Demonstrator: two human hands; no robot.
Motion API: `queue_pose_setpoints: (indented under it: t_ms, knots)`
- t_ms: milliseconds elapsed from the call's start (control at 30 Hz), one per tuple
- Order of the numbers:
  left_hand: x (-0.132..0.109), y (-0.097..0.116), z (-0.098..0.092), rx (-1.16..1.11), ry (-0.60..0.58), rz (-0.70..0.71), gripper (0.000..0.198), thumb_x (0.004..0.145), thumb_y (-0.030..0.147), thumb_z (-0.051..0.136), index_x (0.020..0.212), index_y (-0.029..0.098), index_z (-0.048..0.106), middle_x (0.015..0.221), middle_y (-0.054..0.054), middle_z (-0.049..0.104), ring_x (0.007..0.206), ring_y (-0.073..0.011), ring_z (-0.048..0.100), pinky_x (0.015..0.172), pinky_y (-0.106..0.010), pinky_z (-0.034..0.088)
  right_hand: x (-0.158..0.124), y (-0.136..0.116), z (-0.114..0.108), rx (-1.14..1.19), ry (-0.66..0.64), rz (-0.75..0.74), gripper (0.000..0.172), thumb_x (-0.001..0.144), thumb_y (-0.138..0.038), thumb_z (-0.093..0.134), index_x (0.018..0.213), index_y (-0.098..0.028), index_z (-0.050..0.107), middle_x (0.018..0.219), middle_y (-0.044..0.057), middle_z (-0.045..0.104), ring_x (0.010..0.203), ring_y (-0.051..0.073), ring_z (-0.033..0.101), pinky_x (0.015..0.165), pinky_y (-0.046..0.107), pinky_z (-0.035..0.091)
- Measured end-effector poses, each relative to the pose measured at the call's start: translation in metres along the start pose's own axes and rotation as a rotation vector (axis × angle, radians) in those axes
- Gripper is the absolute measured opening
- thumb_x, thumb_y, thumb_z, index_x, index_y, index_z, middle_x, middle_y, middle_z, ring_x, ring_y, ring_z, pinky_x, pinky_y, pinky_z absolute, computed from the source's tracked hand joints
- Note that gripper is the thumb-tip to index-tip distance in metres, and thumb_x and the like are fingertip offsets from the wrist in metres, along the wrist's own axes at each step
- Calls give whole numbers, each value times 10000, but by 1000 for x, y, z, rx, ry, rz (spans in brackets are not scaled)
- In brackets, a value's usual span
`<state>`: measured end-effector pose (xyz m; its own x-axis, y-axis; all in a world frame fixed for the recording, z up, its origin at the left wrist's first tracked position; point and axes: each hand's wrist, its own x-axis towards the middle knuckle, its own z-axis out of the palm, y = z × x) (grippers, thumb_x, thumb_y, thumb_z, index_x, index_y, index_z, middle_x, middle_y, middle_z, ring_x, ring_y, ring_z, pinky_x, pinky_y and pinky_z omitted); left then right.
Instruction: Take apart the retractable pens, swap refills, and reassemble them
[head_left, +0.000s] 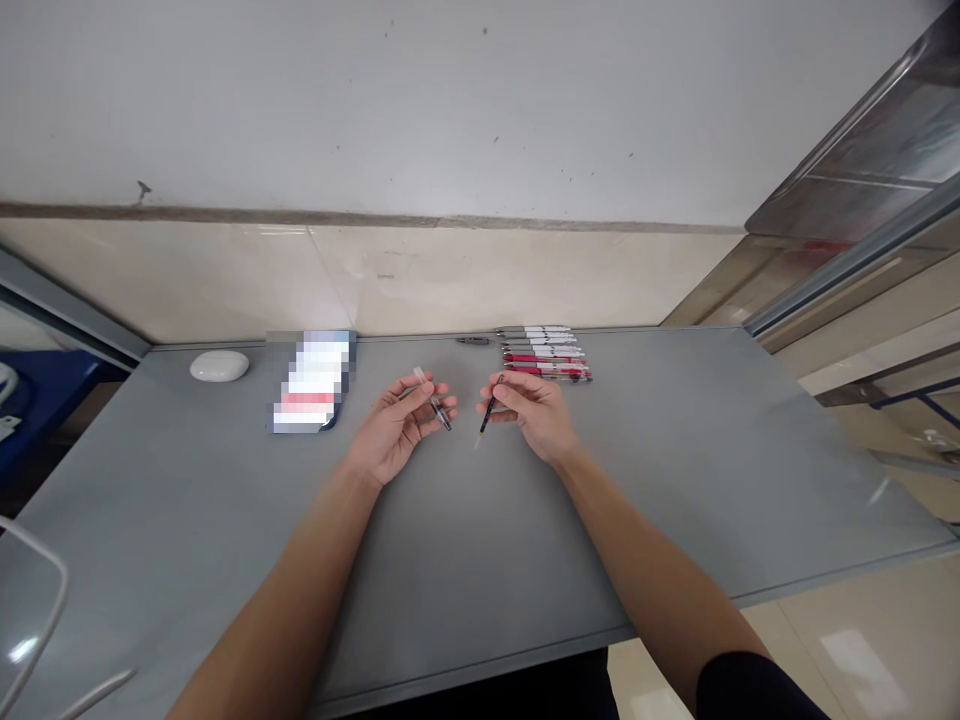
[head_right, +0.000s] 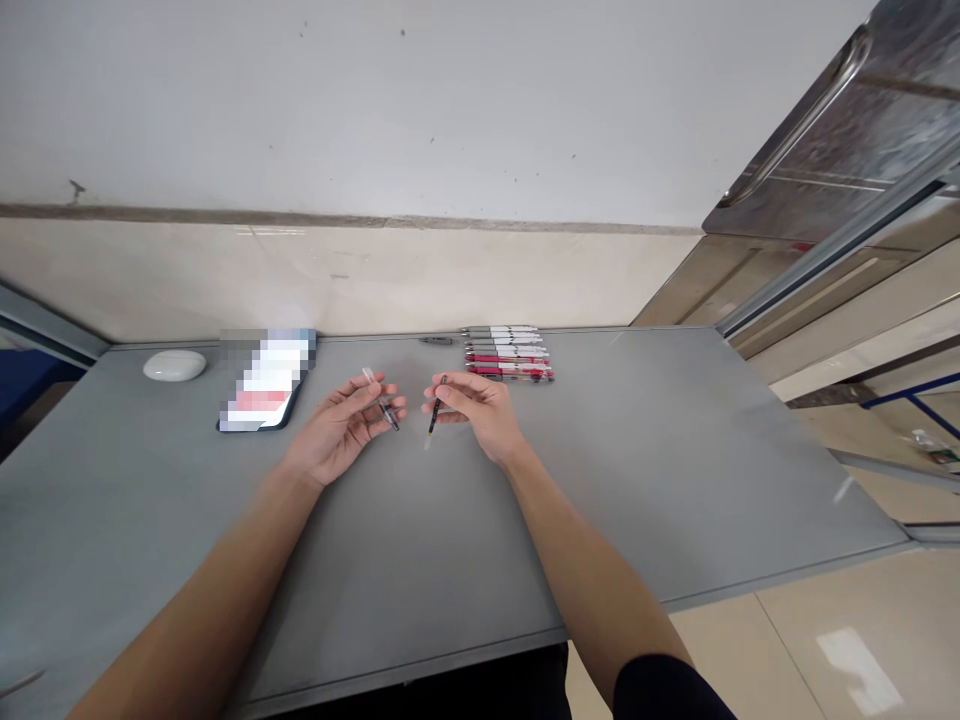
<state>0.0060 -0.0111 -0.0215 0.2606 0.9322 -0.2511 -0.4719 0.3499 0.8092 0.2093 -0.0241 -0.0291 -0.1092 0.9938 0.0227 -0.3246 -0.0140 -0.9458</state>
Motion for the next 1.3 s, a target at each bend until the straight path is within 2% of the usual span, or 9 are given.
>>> queue_pose_setpoints:
  t_ms: [267,500,667,900,1133,1300]
  knots:
    - [0,-2,2,66,-59,15,261,782,249,723,1025,184,652,962,-49,696,880,-203,689,874,-417,554,1,1,-2,20,20,11,204,741,-356,723,906,-237,717,860,12,714,731,167,707,671,339,600]
    - [-2,-4,4,166,-93,55,251,757,265,746,988,195,680,979,-59,704,886,-210,688,811,-351,541,2,-1,0,9,76,36,246,726,-392,725,919,-239,701,857,14,706,726,165,699,631,313,588]
    - [-1,-4,4,173,-79,58,238,729,242,767,954,193,707,954,-50,708,889,-211,679,822,-355,525,3,-2,0,4,135,47,271,722,-421,722,917,-237,680,859,14,696,722,162,692,622,300,579]
    - [-4,-3,5,163,-58,52,246,720,222,772,958,183,722,981,-55,709,888,-208,677,844,-361,514,3,-1,0,0,128,62,292,733,-430,711,948,-236,676,901,22,696,749,163,689,656,309,576]
    - [-3,-2,4,118,-29,10,297,722,220,772,1009,185,707,1024,-76,711,887,-224,694,811,-376,559,5,0,-2,15,145,67,316,733,-440,708,973,-239,669,939,28,690,773,162,691,663,305,578]
    - [-4,0,5,109,-62,1,277,757,230,743,1025,182,693,1014,-68,706,874,-219,697,810,-399,586,5,0,-3,2,192,78,340,722,-458,712,973,-234,665,955,37,690,789,161,690,632,273,568]
